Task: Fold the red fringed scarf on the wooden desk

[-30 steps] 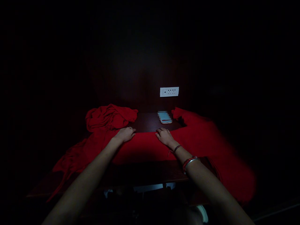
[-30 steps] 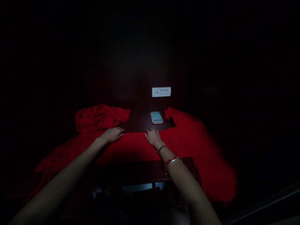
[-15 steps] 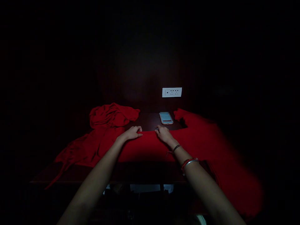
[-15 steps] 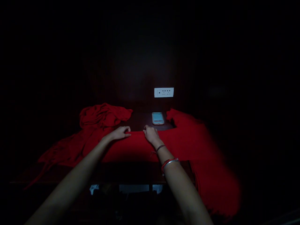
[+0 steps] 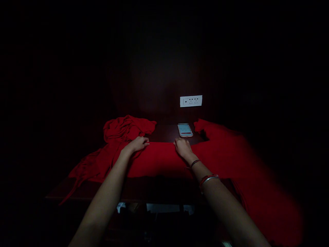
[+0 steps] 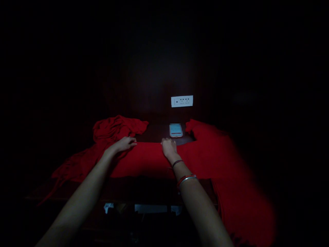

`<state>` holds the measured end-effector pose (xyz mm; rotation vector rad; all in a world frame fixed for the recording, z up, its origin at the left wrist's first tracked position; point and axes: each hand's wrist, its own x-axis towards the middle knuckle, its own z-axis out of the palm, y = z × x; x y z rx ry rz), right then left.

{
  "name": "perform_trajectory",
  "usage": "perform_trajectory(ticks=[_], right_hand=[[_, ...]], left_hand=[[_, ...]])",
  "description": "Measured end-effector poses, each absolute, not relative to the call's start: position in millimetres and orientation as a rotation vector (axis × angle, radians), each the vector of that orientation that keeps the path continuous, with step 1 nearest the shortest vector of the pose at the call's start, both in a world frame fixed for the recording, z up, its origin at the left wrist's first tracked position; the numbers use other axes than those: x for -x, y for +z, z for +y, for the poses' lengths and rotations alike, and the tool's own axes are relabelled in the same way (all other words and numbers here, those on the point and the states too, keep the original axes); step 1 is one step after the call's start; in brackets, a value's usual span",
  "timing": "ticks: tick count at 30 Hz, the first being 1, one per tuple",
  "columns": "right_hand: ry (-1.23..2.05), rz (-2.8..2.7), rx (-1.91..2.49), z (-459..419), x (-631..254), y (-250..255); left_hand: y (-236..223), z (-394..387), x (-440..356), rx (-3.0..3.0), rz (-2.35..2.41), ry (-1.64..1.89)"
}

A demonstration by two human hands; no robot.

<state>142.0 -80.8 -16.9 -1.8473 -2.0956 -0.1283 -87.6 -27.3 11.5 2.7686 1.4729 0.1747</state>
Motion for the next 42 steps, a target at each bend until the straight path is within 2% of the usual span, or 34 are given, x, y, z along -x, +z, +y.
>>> perform_trajectory(ticks=[9, 17, 23, 29, 33, 38, 42], right_hand=[[0.062, -2.221, 1.405, -78, -126, -27], [0.171, -2.113, 1.031, -73, -126, -19], [0.245, -2.109, 1.113, -80, -129, -10], [0.240, -1.902, 1.297, -78, -151, -2], [0.215, -1.874, 1.437, -74, -161, -5], [0.082, -2.027, 1.173, -80, -149, -10], [0.211, -2.189, 1.078, -88, -137, -8]], left_hand=[[14, -47, 59, -2.917, 0.936, 0.713], [18, -59, 51, -2.897, 0.734, 0.752], [23, -58, 55, -2.839, 0.834, 0.748], [27, -40, 87, -2.824, 1.156, 0.556], [23, -34, 92, -2.838, 1.224, 0.629], [15, -46, 61, -2.921, 0.990, 0.806], [13, -55, 43, -2.936, 0.937, 0.886]])
